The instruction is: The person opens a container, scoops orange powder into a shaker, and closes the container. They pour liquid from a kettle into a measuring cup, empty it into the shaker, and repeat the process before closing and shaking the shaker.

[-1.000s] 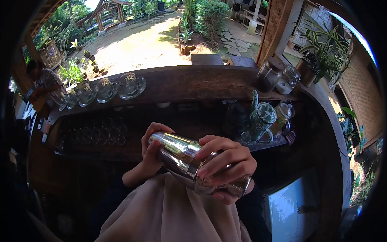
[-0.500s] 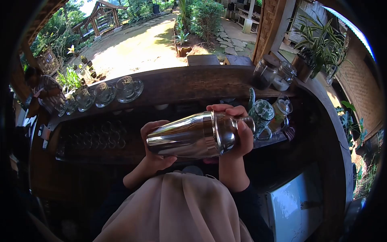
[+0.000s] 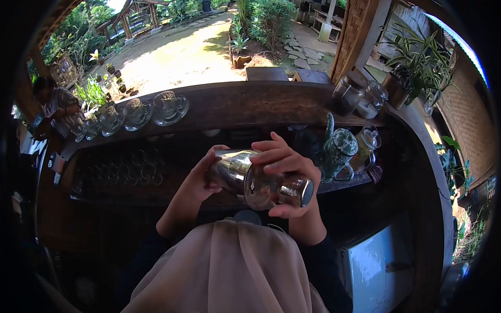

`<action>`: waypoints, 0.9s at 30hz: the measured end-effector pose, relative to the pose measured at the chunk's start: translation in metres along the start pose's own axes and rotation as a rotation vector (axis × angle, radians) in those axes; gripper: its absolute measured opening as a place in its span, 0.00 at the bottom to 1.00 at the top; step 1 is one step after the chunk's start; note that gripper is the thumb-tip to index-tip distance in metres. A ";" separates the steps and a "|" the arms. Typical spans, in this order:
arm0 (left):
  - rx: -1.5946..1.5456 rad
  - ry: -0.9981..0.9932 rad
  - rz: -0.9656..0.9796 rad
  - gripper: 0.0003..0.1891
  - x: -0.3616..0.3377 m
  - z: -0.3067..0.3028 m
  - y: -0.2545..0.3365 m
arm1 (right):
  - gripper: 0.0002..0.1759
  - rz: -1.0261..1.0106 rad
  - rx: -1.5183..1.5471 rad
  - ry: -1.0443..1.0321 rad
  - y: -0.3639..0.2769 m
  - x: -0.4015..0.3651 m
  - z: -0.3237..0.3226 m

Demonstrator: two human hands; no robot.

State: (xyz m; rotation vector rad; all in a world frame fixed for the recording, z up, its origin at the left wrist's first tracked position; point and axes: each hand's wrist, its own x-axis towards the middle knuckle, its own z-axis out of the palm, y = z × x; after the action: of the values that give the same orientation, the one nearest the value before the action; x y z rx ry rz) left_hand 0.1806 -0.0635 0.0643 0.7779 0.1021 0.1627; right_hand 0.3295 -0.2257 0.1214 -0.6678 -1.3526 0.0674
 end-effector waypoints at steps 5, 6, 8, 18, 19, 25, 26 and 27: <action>-0.046 0.054 -0.199 0.21 -0.004 0.011 -0.005 | 0.27 -0.131 -0.059 -0.320 -0.021 0.019 -0.003; -0.033 0.053 -0.220 0.20 -0.004 0.011 -0.005 | 0.25 -0.051 0.015 -0.227 -0.020 0.015 0.002; -0.018 0.048 -0.237 0.19 -0.003 0.013 -0.007 | 0.23 -0.016 -0.011 -0.193 -0.025 0.016 0.009; -0.041 0.032 -0.309 0.21 -0.004 0.025 -0.015 | 0.25 0.127 0.134 -0.078 -0.018 0.009 -0.017; -0.020 -0.004 -0.264 0.22 -0.005 0.026 -0.012 | 0.26 0.164 0.164 0.005 -0.014 0.007 -0.021; 0.220 -0.121 0.131 0.32 0.006 0.025 -0.014 | 0.38 0.195 0.604 0.462 0.010 -0.015 -0.026; 0.378 -0.063 0.512 0.31 0.016 0.021 -0.020 | 0.38 0.191 0.601 0.463 0.011 -0.017 -0.019; 0.532 0.000 0.895 0.30 0.022 0.020 -0.024 | 0.39 0.172 0.518 0.470 0.012 -0.018 -0.008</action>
State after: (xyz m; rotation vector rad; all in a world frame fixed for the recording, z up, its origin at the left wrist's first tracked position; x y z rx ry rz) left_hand 0.2080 -0.0897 0.0608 1.3166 -0.2228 1.0140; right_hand 0.3363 -0.2274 0.0993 -0.3268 -0.7741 0.3635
